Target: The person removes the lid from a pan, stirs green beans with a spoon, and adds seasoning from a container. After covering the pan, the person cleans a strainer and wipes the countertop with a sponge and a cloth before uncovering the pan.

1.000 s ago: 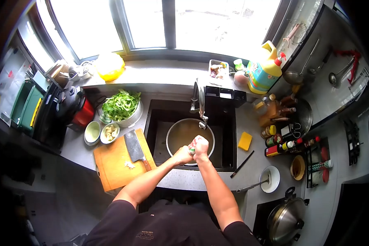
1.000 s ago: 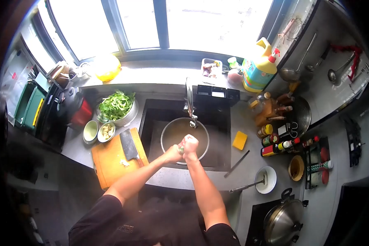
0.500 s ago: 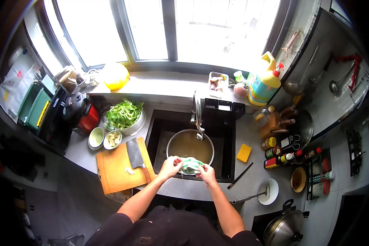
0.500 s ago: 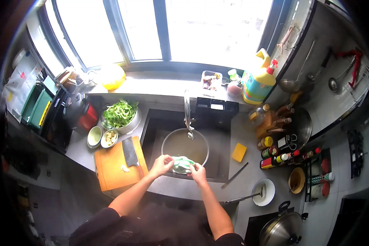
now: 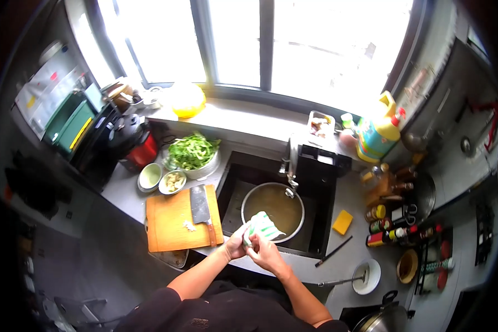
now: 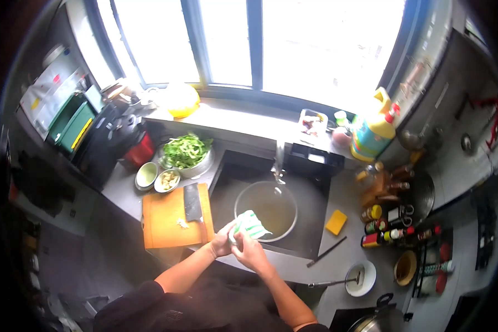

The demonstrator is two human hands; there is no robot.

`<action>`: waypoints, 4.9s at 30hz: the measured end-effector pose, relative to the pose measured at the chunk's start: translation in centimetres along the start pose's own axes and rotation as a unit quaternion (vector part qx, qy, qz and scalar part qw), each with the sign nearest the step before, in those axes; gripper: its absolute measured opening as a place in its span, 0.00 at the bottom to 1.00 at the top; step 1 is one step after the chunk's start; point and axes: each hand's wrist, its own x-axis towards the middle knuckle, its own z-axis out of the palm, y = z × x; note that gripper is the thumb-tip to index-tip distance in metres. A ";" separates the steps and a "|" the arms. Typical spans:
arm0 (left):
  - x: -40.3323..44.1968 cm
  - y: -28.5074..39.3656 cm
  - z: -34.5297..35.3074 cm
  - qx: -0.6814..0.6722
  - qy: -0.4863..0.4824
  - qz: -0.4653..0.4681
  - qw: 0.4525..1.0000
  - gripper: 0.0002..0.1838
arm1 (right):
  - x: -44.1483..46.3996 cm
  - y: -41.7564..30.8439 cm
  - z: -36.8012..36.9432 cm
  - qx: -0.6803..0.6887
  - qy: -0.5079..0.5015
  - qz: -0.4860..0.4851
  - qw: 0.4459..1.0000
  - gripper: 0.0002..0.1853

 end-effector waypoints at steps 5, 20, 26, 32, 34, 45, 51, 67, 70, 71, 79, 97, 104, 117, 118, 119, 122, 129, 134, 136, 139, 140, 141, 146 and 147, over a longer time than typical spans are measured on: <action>-4.7 3.4 1.7 0.047 0.048 0.110 0.992 0.28 | 1.3 -3.3 -0.4 0.210 -0.246 0.111 0.940 0.24; -33.5 26.3 -27.2 0.230 0.551 0.385 0.704 0.18 | -0.9 -3.1 6.3 -0.175 -0.065 0.092 0.978 0.13; -35.2 35.7 -30.6 0.426 0.655 0.325 0.532 0.36 | -0.5 -6.0 10.0 -0.168 -0.076 0.092 0.979 0.13; -29.3 35.9 -37.4 0.599 0.650 0.279 0.375 0.21 | -3.5 -6.8 10.3 -0.195 -0.006 0.147 0.970 0.12; -27.0 33.5 -32.1 0.539 0.573 0.409 0.463 0.11 | -5.3 -6.1 10.1 -0.210 0.015 0.164 0.964 0.11; -18.1 10.2 -9.8 0.690 -0.144 0.081 0.705 0.10 | -14.6 -4.5 11.0 -0.150 0.015 0.307 0.940 0.15; -16.3 6.6 -5.1 0.818 -0.143 0.007 0.557 0.13 | -19.1 -2.6 11.1 -0.143 0.072 0.314 0.936 0.15; -9.3 -5.4 0.6 0.842 -0.190 0.106 0.494 0.16 | -50.4 17.5 20.2 0.210 0.268 0.483 0.807 0.15; -9.1 -7.0 2.4 0.856 -0.204 0.072 0.469 0.16 | -56.4 15.1 23.7 0.340 0.374 0.592 0.627 0.09; -8.9 -7.5 2.6 0.859 -0.211 0.062 0.463 0.16 | -57.9 15.2 25.0 0.356 0.394 0.611 0.587 0.10; -7.0 -11.2 6.6 0.901 -0.280 -0.064 0.324 0.16 | -59.5 15.6 29.8 0.357 0.457 0.572 0.580 0.13; 2.3 -8.5 1.8 0.906 -0.342 -0.105 0.227 0.29 | -50.7 10.5 31.5 0.384 0.571 0.523 0.503 0.11; 3.6 -8.7 -2.3 0.899 -0.368 -0.131 0.200 0.33 | -50.2 9.4 35.2 0.391 0.601 0.507 0.478 0.12; 3.9 -10.1 -1.1 0.897 -0.373 -0.089 0.219 0.28 | -49.1 7.5 35.8 0.394 0.616 0.521 0.440 0.11; 4.0 -10.2 -1.1 0.898 -0.374 -0.097 0.210 0.28 | -49.0 7.3 35.8 0.398 0.615 0.523 0.436 0.11; 4.0 -10.3 -1.0 0.897 -0.375 -0.091 0.218 0.28 | -49.0 7.1 35.7 0.401 0.614 0.525 0.432 0.11; 3.9 -10.2 -0.9 0.893 -0.378 -0.081 0.229 0.27 | -49.0 7.5 36.2 0.395 0.608 0.536 0.432 0.12; 3.5 -10.0 -1.0 0.882 -0.392 -0.046 0.256 0.23 | -48.1 6.2 36.0 0.394 0.614 0.542 0.417 0.13; 3.9 -10.0 -1.6 0.884 -0.393 -0.050 0.249 0.22 | -47.8 6.7 37.0 0.389 0.629 0.527 0.418 0.11; 4.3 -9.9 -2.3 0.881 -0.405 -0.039 0.243 0.22 | -47.5 6.2 37.0 0.392 0.620 0.535 0.418 0.11; 4.5 -9.9 -2.8 0.863 -0.421 -0.046 0.276 0.21 | -47.1 5.6 37.3 0.398 0.606 0.547 0.419 0.11; 4.6 -9.9 -2.9 0.860 -0.421 -0.053 0.283 0.21 | -47.0 5.5 37.5 0.399 0.604 0.549 0.418 0.11; 4.4 -10.0 -2.3 0.857 -0.422 -0.061 0.289 0.21 | -46.9 5.2 37.6 0.401 0.602 0.551 0.416 0.11; 3.4 -10.5 -0.3 0.867 -0.423 -0.057 0.255 0.21 | -46.9 4.9 38.9 0.403 0.612 0.544 0.409 0.11; 3.5 -10.6 -0.6 0.866 -0.422 -0.049 0.262 0.22 | -46.8 4.7 39.2 0.401 0.615 0.541 0.410 0.11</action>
